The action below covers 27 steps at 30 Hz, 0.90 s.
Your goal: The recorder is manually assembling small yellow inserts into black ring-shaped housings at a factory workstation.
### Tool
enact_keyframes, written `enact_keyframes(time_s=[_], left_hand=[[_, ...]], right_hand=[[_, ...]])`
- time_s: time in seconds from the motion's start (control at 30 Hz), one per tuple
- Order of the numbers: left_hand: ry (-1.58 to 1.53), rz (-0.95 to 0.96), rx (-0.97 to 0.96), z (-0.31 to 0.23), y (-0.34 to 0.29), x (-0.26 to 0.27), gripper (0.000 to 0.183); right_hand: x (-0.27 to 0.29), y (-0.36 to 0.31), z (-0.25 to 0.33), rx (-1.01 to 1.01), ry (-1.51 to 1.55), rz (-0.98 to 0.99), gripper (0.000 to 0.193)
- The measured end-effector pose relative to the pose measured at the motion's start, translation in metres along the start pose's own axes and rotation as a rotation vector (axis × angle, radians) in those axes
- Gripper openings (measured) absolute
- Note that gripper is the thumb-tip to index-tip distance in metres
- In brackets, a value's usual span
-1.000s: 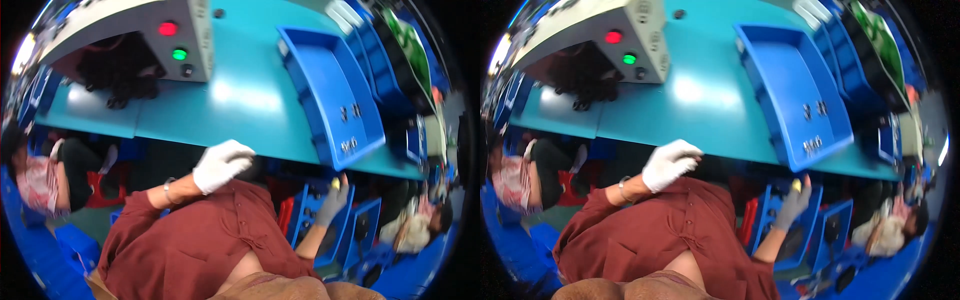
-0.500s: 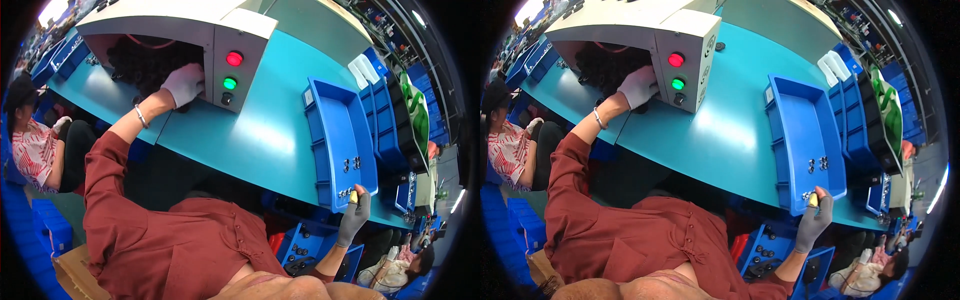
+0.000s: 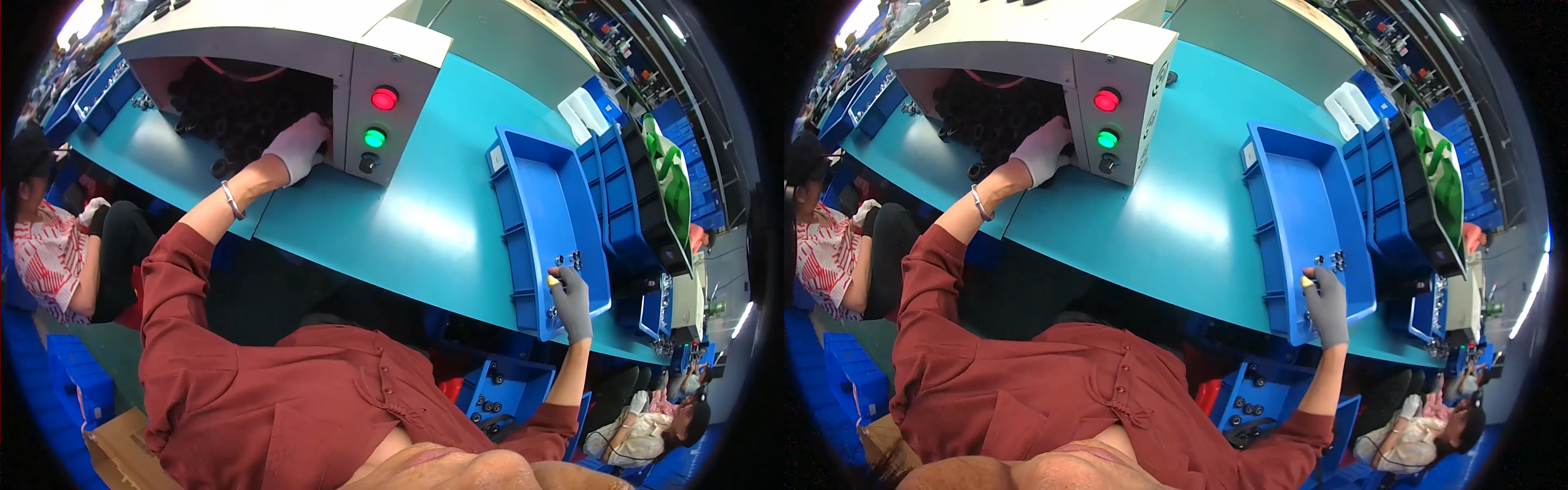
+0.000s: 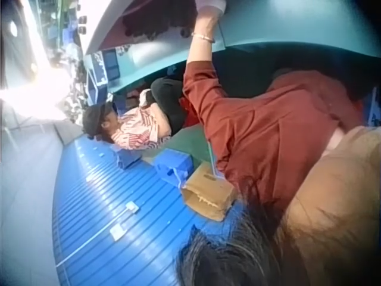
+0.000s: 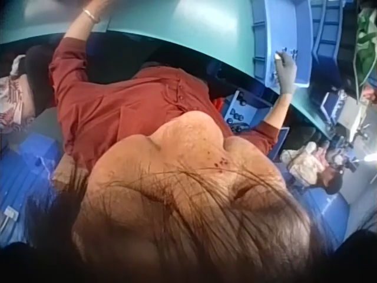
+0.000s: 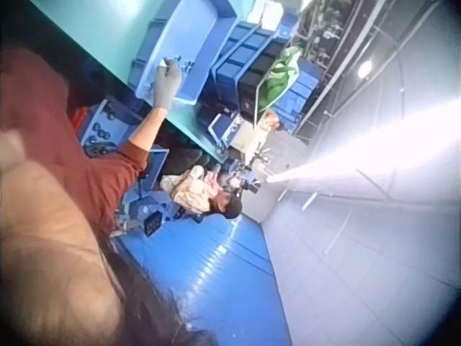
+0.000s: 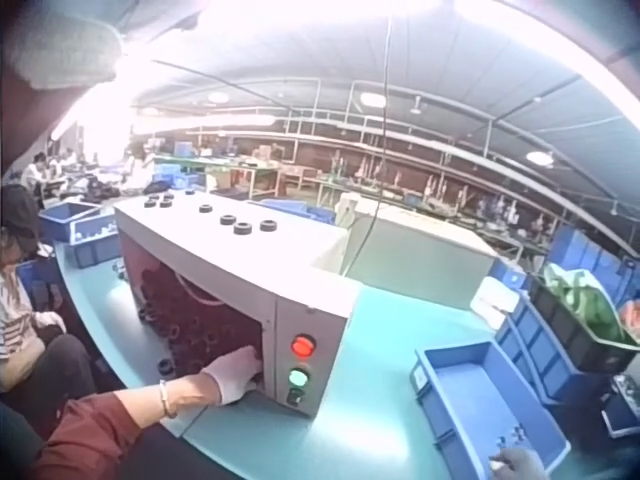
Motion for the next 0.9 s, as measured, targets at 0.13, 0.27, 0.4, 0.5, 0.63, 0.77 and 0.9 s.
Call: enact_keyframes(time_s=[0.13,0.27,0.4,0.5,0.63,0.77,0.9], left_hand=[[-0.206,-0.224,0.007,0.005,-0.016,0.025,0.036],[-0.466,-0.465,-0.1,0.0,-0.055,0.051,0.041],[-1.79,-0.123,-0.064,-0.025,-0.084,-0.026,0.052],[-2.363,-0.002,-0.248,-0.078,-0.096,-0.073,0.052],[-2.582,0.136,-0.224,-0.132,-0.095,-0.104,0.048],[-2.651,0.212,-0.194,-0.165,-0.092,-0.106,0.053],[-2.498,0.258,-0.192,-0.181,-0.089,-0.109,0.06]], right_hand=[[-0.023,0.016,-0.022,0.021,-0.318,0.177,0.026],[-0.035,0.023,-0.029,-0.057,-0.396,0.29,0.023],[-0.043,0.018,-0.044,-0.044,-0.361,0.327,0.017],[-0.052,0.014,-0.023,-0.081,-0.203,0.436,0.024],[-0.059,0.01,0.01,-0.035,0.092,0.495,0.05],[-0.059,0.01,0.001,-0.053,0.085,0.522,0.045],[-0.056,0.001,0.017,-0.069,0.064,0.636,0.039]])
Point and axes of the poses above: each hand's wrist, its own y-axis towards the middle knuckle, its own x-axis out of the back of the hand, z = x × y, the point moved 10 cm from there along y, towards the middle knuckle, and after that the axes turned 11 degrees about z, right-handed, at the moved point
